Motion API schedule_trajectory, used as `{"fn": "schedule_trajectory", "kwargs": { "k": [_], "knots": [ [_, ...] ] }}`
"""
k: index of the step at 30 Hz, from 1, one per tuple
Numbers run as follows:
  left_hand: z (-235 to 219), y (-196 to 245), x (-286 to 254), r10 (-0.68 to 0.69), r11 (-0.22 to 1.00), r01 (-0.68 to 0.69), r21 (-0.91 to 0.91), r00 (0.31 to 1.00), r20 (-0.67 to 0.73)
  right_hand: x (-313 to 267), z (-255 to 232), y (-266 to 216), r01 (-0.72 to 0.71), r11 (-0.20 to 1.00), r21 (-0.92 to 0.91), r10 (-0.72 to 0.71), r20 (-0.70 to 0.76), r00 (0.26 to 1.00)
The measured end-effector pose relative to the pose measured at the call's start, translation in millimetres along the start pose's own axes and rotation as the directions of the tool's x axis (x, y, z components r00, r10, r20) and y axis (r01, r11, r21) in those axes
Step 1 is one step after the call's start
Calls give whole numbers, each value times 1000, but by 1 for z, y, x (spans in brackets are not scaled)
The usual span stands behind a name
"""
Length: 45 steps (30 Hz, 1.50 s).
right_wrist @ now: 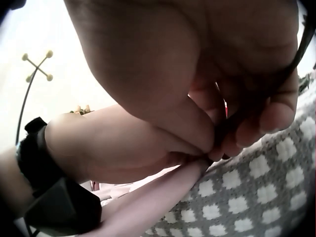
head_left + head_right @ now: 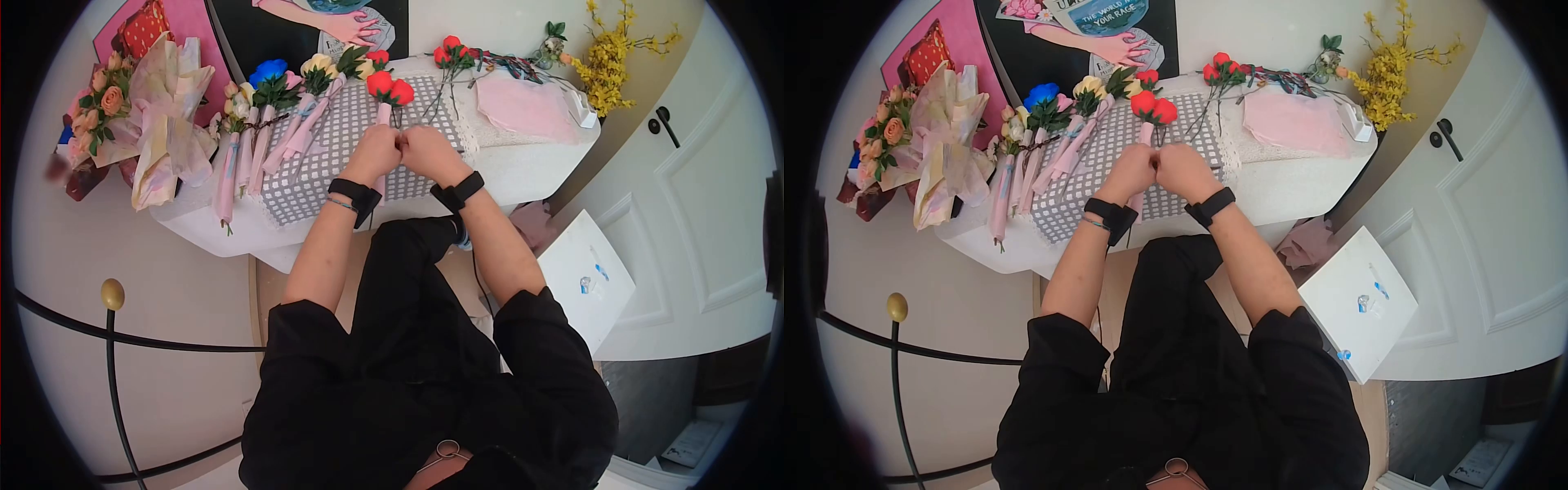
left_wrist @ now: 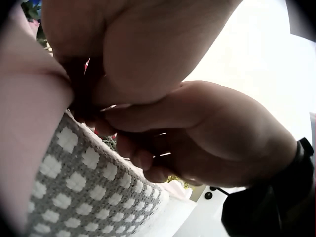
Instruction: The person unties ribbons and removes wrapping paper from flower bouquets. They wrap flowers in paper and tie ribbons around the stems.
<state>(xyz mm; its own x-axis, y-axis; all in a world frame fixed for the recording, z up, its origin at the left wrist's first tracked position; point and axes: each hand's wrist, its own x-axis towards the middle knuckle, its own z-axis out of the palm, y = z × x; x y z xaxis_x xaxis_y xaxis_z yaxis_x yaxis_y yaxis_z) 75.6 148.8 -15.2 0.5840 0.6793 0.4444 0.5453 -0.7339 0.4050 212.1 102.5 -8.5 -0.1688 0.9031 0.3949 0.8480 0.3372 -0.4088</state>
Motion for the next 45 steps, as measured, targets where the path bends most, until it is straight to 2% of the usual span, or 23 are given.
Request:
{"fn": "schedule_trajectory", "kwargs": {
  "k": [1,3,4,6,7,9,10,12,13,15,16,18,19,22,24,27,31,33,34,36,40,43,45],
  "knots": [
    [0,-2,0,0,1000,0,0,1000,-1,-1,-5,-4,0,1000,-1,0,0,1000],
    [-3,-7,1,85,996,-86,31,996,20,-3,-14,-11,55,958,-281,-80,-78,994],
    [-3,-8,0,85,996,-85,31,996,22,-1,-16,-13,55,958,-280,-80,-78,994],
    [-10,-3,-2,-46,998,47,-39,998,34,5,-19,-13,217,847,-485,-308,-115,944],
    [-10,-5,-1,-45,998,46,-38,998,33,10,-20,-12,218,847,-486,-309,-115,944],
    [-12,-10,0,-36,996,37,-87,999,14,18,-23,-12,273,759,-591,-526,-310,792],
    [-13,-12,0,-37,996,38,-85,999,11,18,-23,-12,275,758,-592,-529,-309,790],
    [-17,-14,0,-39,995,41,-91,999,17,11,-26,-19,242,794,-558,-556,-505,659],
    [-17,-16,2,-39,995,40,-91,999,11,5,-25,-21,247,790,-561,-562,-503,656],
    [-13,-22,1,-9,987,1,-159,999,-45,-12,-12,-20,367,888,-275,-459,-547,700],
    [-11,-26,1,-11,987,4,-161,999,-41,-15,-5,-18,366,890,-273,-457,-545,703],
    [-16,-24,1,-63,979,62,-197,998,0,-18,10,-15,343,932,-113,-354,-475,805],
    [-16,-22,0,-62,978,61,-197,998,2,-17,16,-13,341,933,-113,-352,-476,806],
    [-19,-23,1,-122,968,129,-215,992,45,-4,23,-11,280,960,-7,-246,-502,829],
    [-18,-25,2,-128,965,140,-223,989,68,1,24,-13,134,948,287,-17,-375,927],
    [-16,-26,2,-106,971,115,-210,993,57,8,27,-9,24,933,360,100,-321,942],
    [-15,-22,0,-151,952,149,-268,988,16,13,33,-5,79,982,169,-9,-378,926],
    [-16,-17,-1,-172,966,141,-216,976,-132,17,39,-7,90,971,220,9,-411,912],
    [-17,-16,-2,-172,966,141,-214,976,-134,17,41,-8,92,971,220,7,-411,911],
    [-26,-7,-4,-276,928,237,-287,956,-100,14,40,-15,-59,924,379,184,-304,935],
    [-14,-23,-2,-344,880,288,-377,935,-88,14,39,-16,-52,894,445,197,-286,938],
    [-6,-30,1,-349,897,277,-345,922,-168,18,48,-7,-23,927,374,150,-313,938],
    [-4,-30,1,-331,928,267,-262,912,-243,19,49,-7,-61,908,414,198,-297,934]
  ]
}}
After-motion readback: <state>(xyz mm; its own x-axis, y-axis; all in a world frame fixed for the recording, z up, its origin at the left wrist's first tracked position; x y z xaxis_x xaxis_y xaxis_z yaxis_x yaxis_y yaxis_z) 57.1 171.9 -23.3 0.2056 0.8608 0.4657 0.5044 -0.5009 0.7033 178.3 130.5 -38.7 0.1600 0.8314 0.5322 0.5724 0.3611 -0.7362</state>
